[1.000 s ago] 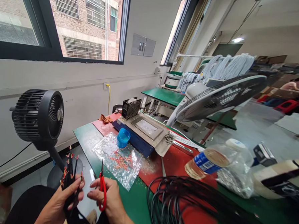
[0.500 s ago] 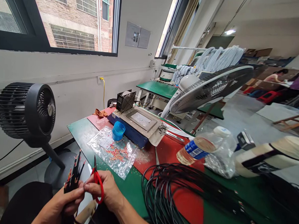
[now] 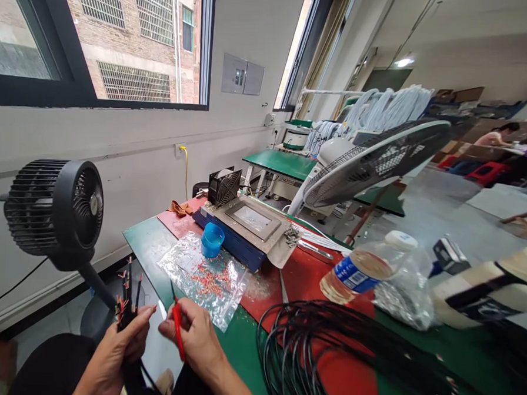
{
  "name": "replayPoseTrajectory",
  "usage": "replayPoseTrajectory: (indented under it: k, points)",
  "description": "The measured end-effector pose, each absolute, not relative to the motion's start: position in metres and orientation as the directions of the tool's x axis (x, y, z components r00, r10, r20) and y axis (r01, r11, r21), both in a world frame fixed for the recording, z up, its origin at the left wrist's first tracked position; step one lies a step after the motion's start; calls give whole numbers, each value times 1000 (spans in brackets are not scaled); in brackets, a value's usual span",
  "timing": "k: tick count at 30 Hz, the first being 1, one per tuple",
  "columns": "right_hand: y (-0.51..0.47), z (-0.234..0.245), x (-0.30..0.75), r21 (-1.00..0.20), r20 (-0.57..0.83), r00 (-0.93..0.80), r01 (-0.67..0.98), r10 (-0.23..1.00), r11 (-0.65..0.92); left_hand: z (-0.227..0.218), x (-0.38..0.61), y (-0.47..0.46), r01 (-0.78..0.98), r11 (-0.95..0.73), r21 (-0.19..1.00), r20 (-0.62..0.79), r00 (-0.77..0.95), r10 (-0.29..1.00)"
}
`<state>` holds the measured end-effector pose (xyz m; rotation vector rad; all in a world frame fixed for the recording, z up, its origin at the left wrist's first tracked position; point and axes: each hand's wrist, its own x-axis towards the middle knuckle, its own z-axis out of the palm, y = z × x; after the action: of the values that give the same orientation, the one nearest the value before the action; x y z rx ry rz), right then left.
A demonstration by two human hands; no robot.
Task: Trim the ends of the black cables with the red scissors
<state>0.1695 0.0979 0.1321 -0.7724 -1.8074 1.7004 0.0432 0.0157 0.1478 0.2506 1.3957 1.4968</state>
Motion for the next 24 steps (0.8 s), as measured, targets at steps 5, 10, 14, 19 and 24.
replayPoseTrajectory:
  k: [5, 10, 14, 19, 24]
  points:
    - [101, 144, 173, -946, -18, -738, 231, 675, 227, 155, 39, 28, -518, 139, 844, -430, -500, 752]
    - [105, 142, 173, -897, -54, -715, 342, 697, 281, 151, 40, 37, -490, 155, 858, -421, -496, 759]
    - [107, 142, 174, -889, -42, -708, 348, 704, 297, 146, 40, 43, -448, 157, 880, -388, -488, 782]
    - [111, 140, 175, -871, -22, -689, 369, 725, 324, 146, 37, 49, -395, 184, 900, -375, -488, 788]
    - [115, 139, 178, -870, -65, -668, 402, 742, 285, 144, 33, 54, -356, 212, 910, -372, -478, 796]
